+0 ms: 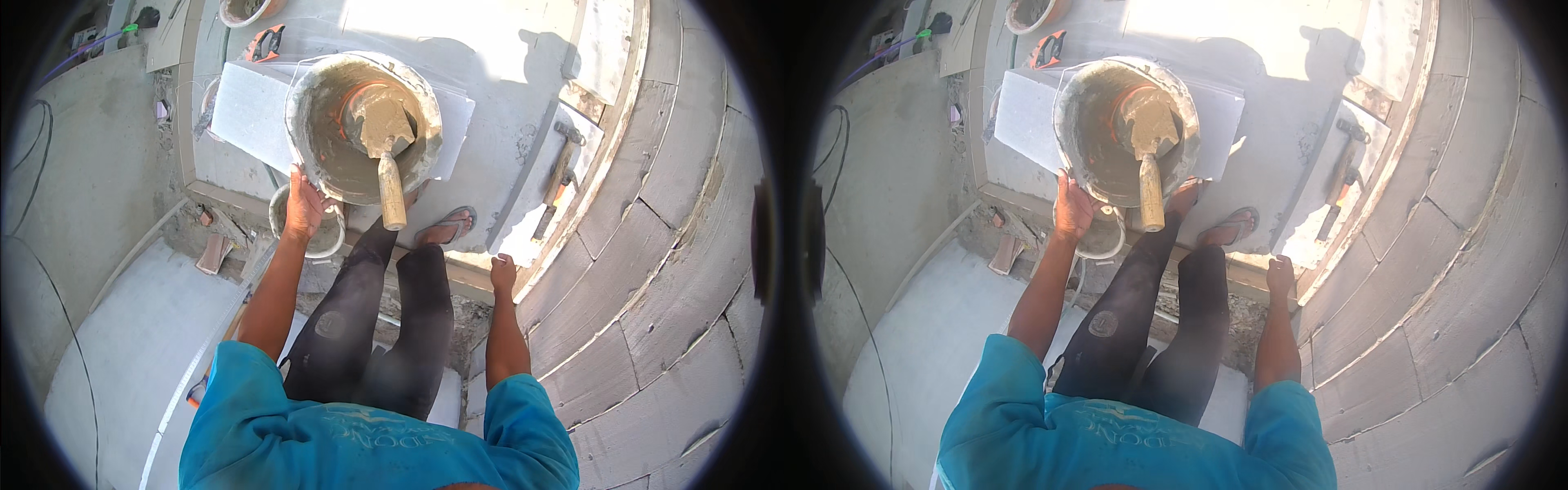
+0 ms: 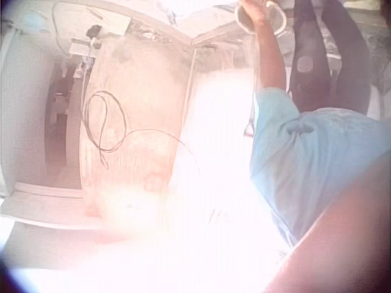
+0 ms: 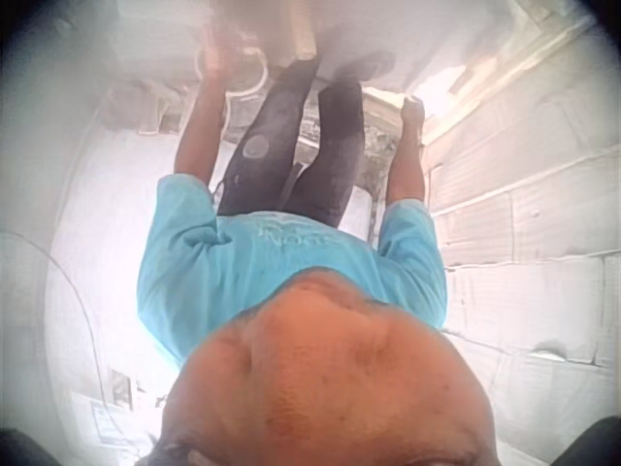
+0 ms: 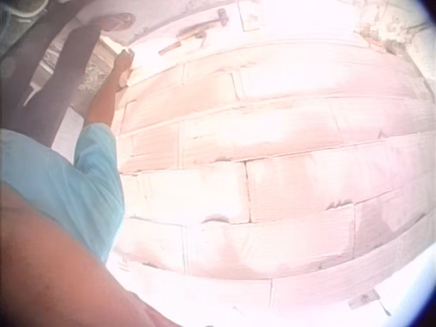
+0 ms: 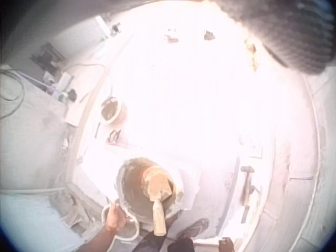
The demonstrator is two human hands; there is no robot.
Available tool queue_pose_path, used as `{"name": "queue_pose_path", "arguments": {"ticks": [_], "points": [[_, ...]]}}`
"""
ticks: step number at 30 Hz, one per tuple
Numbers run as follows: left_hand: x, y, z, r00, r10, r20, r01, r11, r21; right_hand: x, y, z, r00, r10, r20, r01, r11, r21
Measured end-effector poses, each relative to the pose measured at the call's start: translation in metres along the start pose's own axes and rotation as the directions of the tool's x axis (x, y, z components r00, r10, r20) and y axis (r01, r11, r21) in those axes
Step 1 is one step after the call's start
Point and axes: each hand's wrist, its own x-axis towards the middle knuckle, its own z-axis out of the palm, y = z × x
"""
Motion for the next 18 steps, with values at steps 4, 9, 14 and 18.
{"name": "queue_pose_path", "arguments": {"ticks": [4, 9, 14, 18], "points": [[-0.033, -0.025, -0.055, 0.981, -0.121, -0.154, 0.135, 0.987, 0.084, -0.073, 0.02, 0.017, 0.976, -0.215, -0.034, 0.214, 0.976, -0.045], [-0.059, -0.046, -0.13, 0.919, 0.159, -0.362, 0.072, 0.834, 0.547, -0.148, -0.027, -0.036, 0.963, -0.267, 0.03, 0.266, 0.963, 0.036], [-0.092, 0.017, -0.092, 0.932, 0.191, -0.309, 0.199, 0.444, 0.874, -0.192, -0.106, -0.123, 0.964, -0.23, -0.133, 0.229, 0.973, -0.026], [-0.07, 0.067, -0.081, 0.948, 0.285, -0.14, -0.007, 0.458, 0.889, -0.211, -0.169, -0.178, 0.987, -0.106, -0.121, 0.116, 0.99, 0.079]]}}
